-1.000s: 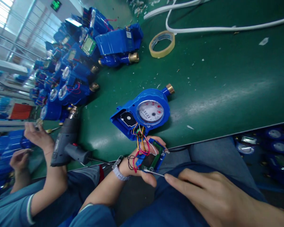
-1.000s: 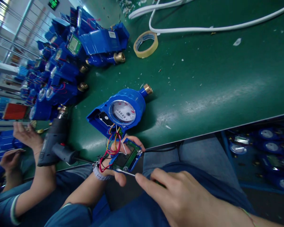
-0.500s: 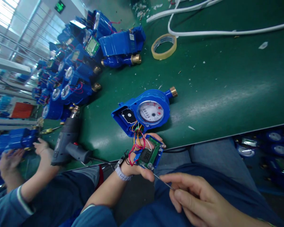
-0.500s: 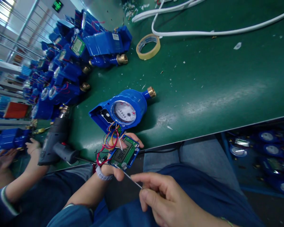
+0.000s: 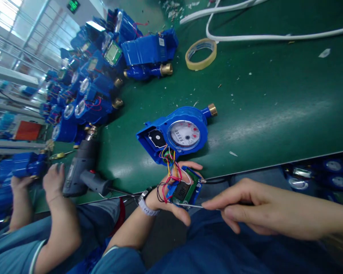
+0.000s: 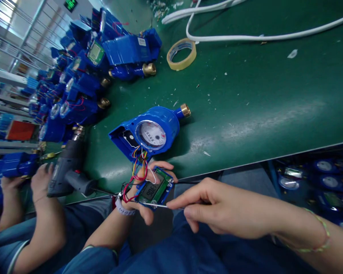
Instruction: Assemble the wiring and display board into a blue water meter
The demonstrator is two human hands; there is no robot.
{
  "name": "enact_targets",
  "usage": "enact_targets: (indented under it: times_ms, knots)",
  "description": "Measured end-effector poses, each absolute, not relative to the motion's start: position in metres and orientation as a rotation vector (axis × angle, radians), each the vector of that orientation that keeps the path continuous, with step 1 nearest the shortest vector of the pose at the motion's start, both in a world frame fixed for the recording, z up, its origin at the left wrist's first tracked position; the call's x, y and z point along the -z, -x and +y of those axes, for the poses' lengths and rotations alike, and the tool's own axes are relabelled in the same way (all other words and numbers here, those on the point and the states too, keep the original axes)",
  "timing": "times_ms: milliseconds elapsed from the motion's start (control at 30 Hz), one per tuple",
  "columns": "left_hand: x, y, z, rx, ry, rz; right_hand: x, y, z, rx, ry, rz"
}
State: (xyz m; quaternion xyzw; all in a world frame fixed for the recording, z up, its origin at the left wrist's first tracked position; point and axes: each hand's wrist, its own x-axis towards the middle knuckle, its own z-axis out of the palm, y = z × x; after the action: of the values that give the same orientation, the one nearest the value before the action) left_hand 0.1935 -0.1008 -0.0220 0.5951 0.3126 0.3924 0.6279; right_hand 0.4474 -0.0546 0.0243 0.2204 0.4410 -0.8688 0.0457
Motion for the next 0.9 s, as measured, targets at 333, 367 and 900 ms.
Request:
enact_targets:
  times_ms: [333,367,900]
  knots:
    - [0.024,-0.193,-0.103,-0.775,-1.170,0.815,-0.031,-0.447,-0.105,1.478,-0.914,3.151]
    - [0.023,-0.193,-0.104,-0.756,-1.157,0.825,-0.029,-0.446,-0.109,1.493,-0.923,3.165]
    - [0.023,-0.191,-0.104,-0.873,-1.245,0.951,-0.017,-0.435,-0.124,1.690,-0.990,3.068]
